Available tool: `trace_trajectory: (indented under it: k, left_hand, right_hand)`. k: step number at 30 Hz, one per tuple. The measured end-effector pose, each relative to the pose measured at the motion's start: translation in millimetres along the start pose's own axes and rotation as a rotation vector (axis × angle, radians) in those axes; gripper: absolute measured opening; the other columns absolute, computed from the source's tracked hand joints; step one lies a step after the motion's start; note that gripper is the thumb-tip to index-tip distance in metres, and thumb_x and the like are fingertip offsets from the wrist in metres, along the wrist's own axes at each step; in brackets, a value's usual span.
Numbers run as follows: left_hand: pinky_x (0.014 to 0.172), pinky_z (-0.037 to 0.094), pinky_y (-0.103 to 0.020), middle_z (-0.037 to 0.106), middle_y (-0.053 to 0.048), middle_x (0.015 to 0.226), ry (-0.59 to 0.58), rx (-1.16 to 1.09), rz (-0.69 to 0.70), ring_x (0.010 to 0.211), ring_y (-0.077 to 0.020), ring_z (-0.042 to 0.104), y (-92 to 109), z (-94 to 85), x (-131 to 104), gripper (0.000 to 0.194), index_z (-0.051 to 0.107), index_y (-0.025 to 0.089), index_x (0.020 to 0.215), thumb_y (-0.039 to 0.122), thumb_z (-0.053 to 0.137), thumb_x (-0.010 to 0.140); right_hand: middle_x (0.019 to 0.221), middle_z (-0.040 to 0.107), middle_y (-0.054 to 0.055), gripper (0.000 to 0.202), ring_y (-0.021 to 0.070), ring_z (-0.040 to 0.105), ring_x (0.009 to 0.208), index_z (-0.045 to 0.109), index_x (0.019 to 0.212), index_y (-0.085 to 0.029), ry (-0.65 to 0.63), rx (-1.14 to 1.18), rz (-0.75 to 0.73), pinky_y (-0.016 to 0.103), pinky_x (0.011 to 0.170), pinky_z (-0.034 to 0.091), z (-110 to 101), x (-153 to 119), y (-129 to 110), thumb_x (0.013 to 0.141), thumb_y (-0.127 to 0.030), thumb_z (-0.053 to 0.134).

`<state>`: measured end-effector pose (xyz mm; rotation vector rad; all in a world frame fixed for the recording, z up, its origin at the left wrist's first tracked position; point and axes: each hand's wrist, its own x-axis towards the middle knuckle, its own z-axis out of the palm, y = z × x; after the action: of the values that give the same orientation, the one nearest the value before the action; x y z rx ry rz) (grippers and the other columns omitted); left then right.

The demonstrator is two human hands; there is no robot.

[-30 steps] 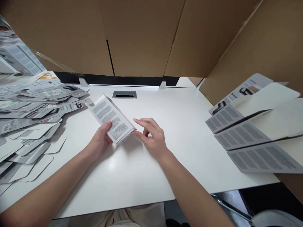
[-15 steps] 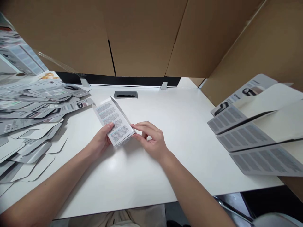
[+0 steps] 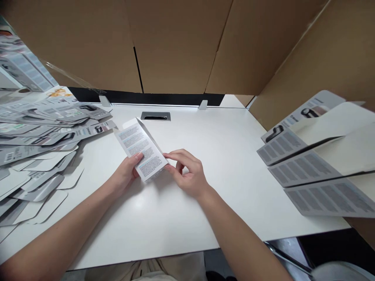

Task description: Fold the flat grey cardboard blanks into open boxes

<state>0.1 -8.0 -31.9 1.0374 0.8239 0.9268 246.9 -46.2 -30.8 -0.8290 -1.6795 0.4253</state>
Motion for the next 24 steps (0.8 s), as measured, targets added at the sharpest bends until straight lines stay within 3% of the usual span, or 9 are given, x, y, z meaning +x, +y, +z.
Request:
trace_trajectory:
  k: [7,13,20,24]
  left_hand:
    - [0.104,0.067,-0.052,0.087,-0.017,0.142,0.023,-0.018,-0.026,0.14,-0.0456,0.08,3,6.5,-3,0.074,0.077,0.025,0.145,0.079,0.089,0.095]
    - [0.105,0.068,-0.055,0.087,-0.019,0.143,0.004,-0.004,-0.011,0.138,-0.0479,0.081,4,8.6,-4,0.076,0.077,0.023,0.148,0.078,0.089,0.097]
    - [0.098,0.07,-0.057,0.083,-0.022,0.15,0.02,0.063,0.022,0.14,-0.0521,0.08,11,12.9,-5,0.082,0.075,0.023,0.148,0.079,0.094,0.091]
    - [0.111,0.068,-0.062,0.082,-0.021,0.152,0.017,0.054,0.079,0.147,-0.051,0.076,14,15.8,-7,0.076,0.075,0.024,0.145,0.074,0.096,0.091]
  right_hand:
    - [0.121,0.084,0.006,0.027,0.0113,0.061,0.061,0.087,0.139,-0.033,-0.021,0.001,0.016,0.033,0.055,0.059,-1,-1,1,0.113,-0.034,0.085]
    - [0.129,0.082,0.007,0.055,0.0079,0.057,0.055,0.083,0.144,-0.033,-0.065,-0.016,0.027,0.031,0.049,0.055,-2,-2,6,0.097,-0.053,0.102]
    - [0.131,0.082,0.007,0.053,0.0091,0.055,0.057,0.081,0.147,-0.033,-0.087,-0.058,0.059,0.032,0.05,0.055,-3,-3,4,0.1,-0.05,0.097]
    - [0.132,0.081,0.006,0.054,0.0092,0.054,0.058,0.079,0.15,-0.035,-0.112,-0.047,0.035,0.032,0.05,0.054,-5,-4,6,0.1,-0.048,0.096]
